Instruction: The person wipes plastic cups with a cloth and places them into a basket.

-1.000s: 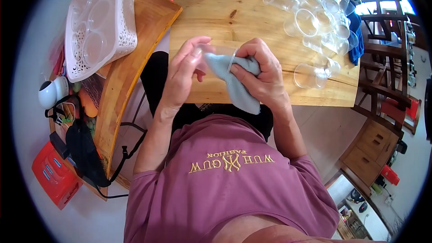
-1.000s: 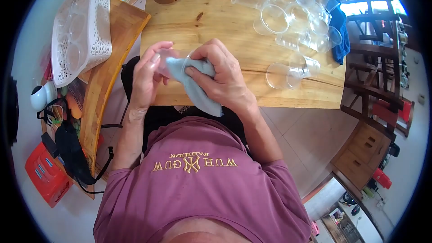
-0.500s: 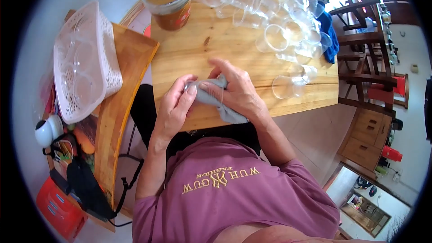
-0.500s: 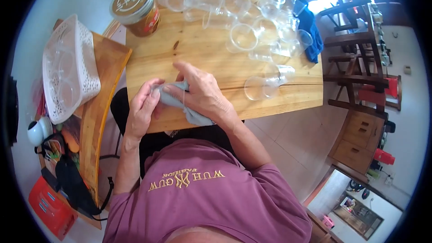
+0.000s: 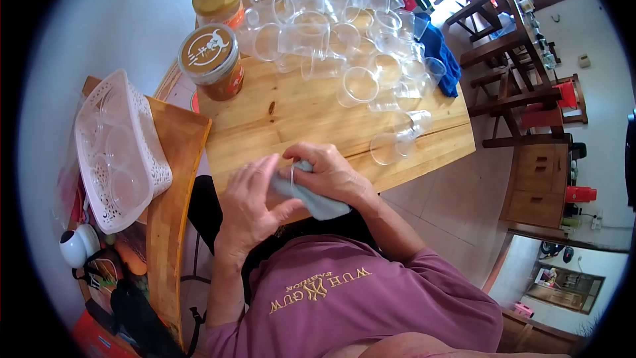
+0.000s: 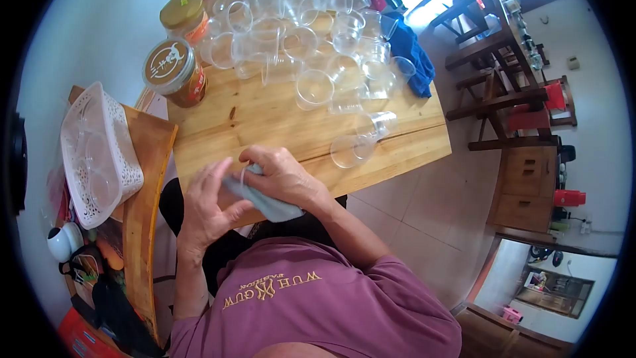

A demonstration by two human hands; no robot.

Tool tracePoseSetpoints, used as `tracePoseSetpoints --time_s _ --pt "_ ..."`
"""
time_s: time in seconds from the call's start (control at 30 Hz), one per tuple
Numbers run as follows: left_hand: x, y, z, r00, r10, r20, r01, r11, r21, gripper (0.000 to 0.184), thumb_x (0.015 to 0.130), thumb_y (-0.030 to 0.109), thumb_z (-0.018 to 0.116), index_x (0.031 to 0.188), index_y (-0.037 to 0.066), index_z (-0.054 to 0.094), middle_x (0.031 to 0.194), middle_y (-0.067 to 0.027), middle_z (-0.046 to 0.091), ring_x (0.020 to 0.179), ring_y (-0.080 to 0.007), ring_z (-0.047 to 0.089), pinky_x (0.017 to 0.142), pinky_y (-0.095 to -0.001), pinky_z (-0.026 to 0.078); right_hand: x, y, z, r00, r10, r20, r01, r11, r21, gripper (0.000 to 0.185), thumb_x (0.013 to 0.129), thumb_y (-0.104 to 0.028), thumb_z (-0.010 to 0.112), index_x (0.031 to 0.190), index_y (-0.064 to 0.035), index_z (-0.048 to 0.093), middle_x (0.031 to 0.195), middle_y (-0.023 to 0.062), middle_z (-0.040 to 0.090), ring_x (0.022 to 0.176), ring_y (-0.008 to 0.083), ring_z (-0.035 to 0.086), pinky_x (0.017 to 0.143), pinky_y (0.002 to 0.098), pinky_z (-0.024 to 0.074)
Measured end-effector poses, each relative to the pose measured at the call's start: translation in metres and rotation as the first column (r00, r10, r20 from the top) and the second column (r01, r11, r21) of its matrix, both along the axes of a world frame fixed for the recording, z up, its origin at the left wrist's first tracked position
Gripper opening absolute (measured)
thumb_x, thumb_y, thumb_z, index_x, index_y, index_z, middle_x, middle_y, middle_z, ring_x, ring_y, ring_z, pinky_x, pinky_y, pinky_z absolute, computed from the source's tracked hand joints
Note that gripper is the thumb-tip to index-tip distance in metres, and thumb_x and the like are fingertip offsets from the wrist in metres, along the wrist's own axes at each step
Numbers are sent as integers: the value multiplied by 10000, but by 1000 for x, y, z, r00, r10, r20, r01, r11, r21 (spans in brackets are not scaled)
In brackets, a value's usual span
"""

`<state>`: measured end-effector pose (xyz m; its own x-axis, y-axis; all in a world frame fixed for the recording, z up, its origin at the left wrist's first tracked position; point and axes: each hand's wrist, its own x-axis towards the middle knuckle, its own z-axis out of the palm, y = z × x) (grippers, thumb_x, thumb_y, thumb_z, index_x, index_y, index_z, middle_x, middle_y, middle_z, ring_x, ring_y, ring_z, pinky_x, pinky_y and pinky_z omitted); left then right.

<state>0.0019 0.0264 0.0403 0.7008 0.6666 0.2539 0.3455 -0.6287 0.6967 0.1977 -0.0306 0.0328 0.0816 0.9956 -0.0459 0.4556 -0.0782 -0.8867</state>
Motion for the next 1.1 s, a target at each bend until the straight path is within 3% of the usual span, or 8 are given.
tracePoseSetpoints --time_s 0.3,0.43,0.5,0.53,0.63,0.73,0.83,1.1 --pt "15 -6 1 995 -95 -9 93 982 -163 810 701 463 833 1313 37 517 1051 -149 663 984 -354 640 872 -450 501 5 -8 7 996 83 43 -82 997 -9 295 853 -171 721 1075 4 640 918 185 700 870 336 697 750 387 541" --pt "-4 -1 -6 1000 -24 -14 19 965 -262 765 749 404 819 1327 13 504 1021 -135 659 931 -278 645 856 -382 510 15 -13 4 994 -105 -36 106 993 43 263 863 -166 762 1051 4 693 858 121 702 789 134 661 715 289 529" --pt "-8 -2 -13 1000 24 -19 -30 898 -439 737 784 391 804 1329 1 498 1018 -124 660 914 -247 643 852 -351 511 17 -15 5 949 -312 -32 312 927 207 176 896 -155 725 991 -11 695 814 103 683 738 146 643 673 304 519" --pt "-7 -1 -25 959 122 254 58 796 -602 678 844 381 754 1333 -9 494 1032 -114 657 914 -220 632 855 -329 505 19 -17 10 921 -385 -57 386 889 245 171 903 -151 719 993 -8 692 816 73 685 762 121 637 684 286 519" --pt "-1 1 -25 756 468 458 114 595 -796 551 991 408 570 1333 -16 488 1100 -111 642 943 -186 620 879 -323 485 2 -15 29 796 -406 -449 529 827 190 221 912 -146 715 1069 1 662 859 57 684 810 102 623 690 268 528" --pt "23 1 -21 578 675 459 342 311 -887 564 1010 500 462 1286 10 506 1129 -140 631 971 -194 628 891 -361 470 -17 -12 31 948 -306 -84 308 824 475 241 840 -111 769 1030 -6 663 843 84 651 737 150 619 630 290 503" --pt "37 -6 -11 514 691 508 517 222 -826 622 1014 529 388 1264 -27 515 1166 -152 619 1067 -259 596 953 -384 442 -25 -3 27 985 -156 72 82 797 598 238 792 -69 785 983 -9 655 785 108 606 657 219 587 589 328 471" --pt "27 -5 -28 529 677 511 724 -46 -688 628 1019 531 350 1218 -32 542 1014 -142 670 872 -250 652 792 -363 516 -15 -1 5 942 -307 -133 334 844 419 172 851 -83 739 961 4 641 810 98 593 718 194 579 656 297 476"
